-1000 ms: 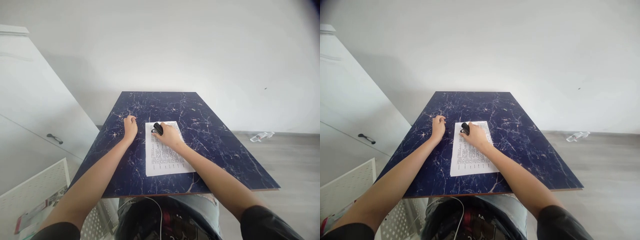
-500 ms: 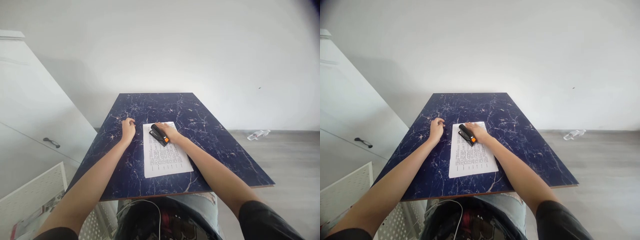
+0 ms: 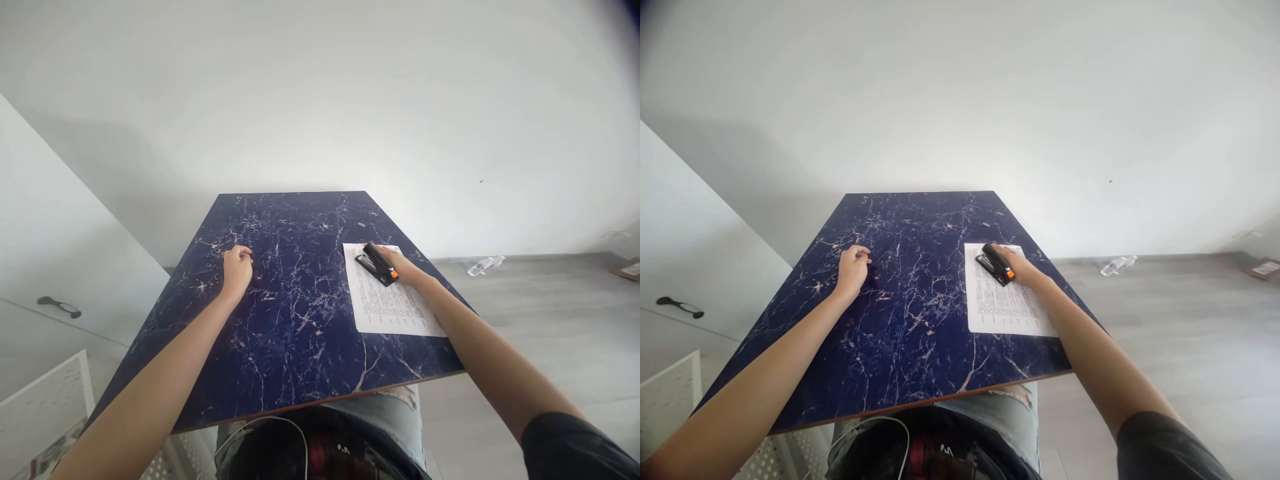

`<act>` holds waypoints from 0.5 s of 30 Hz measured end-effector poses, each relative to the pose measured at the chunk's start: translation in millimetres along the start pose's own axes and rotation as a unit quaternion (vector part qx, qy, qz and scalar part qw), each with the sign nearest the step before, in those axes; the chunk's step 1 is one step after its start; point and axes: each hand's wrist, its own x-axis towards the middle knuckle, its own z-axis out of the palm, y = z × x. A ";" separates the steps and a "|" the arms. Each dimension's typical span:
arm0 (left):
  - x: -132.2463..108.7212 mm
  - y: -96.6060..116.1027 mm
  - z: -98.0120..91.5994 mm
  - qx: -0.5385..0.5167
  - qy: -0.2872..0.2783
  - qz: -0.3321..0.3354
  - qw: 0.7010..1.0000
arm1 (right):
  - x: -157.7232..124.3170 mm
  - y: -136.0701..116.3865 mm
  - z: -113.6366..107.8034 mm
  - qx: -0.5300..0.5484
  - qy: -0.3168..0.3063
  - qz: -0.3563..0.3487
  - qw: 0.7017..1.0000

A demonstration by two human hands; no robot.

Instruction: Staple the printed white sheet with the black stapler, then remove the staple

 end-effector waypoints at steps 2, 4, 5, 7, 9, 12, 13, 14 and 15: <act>0.0 0.1 -0.1 0.002 0.003 0.005 1.000 | -4.9 10.3 -3.9 -0.005 0.025 0.007 1.000; -0.9 1.0 0.4 0.006 0.007 0.004 1.000 | 3.1 14.7 -6.8 -0.012 0.050 0.014 0.999; -1.4 1.8 1.0 0.007 0.009 0.001 1.000 | 11.7 15.8 -8.6 -0.018 0.063 0.021 0.998; -2.0 3.7 2.2 0.005 0.011 -0.008 1.000 | 34.9 17.4 -12.9 -0.041 0.081 0.040 0.995; 0.8 4.3 0.4 -0.005 0.008 -0.022 1.000 | 59.8 20.5 -15.8 -0.068 0.062 0.057 0.994; 16.6 -2.7 -18.3 -0.009 0.009 -0.030 0.999 | 86.3 30.4 -12.8 -0.099 -0.019 0.081 0.992; 24.8 -8.0 -30.5 0.001 0.015 -0.020 1.000 | 90.6 35.0 -9.7 -0.106 -0.041 0.088 0.990; 33.4 -14.6 -45.3 0.021 0.023 0.004 1.000 | 92.9 40.2 -5.8 -0.114 -0.055 0.093 0.988; 41.6 -22.2 -61.9 0.049 0.046 0.038 0.997 | 93.6 45.7 -1.5 -0.122 -0.061 0.096 0.986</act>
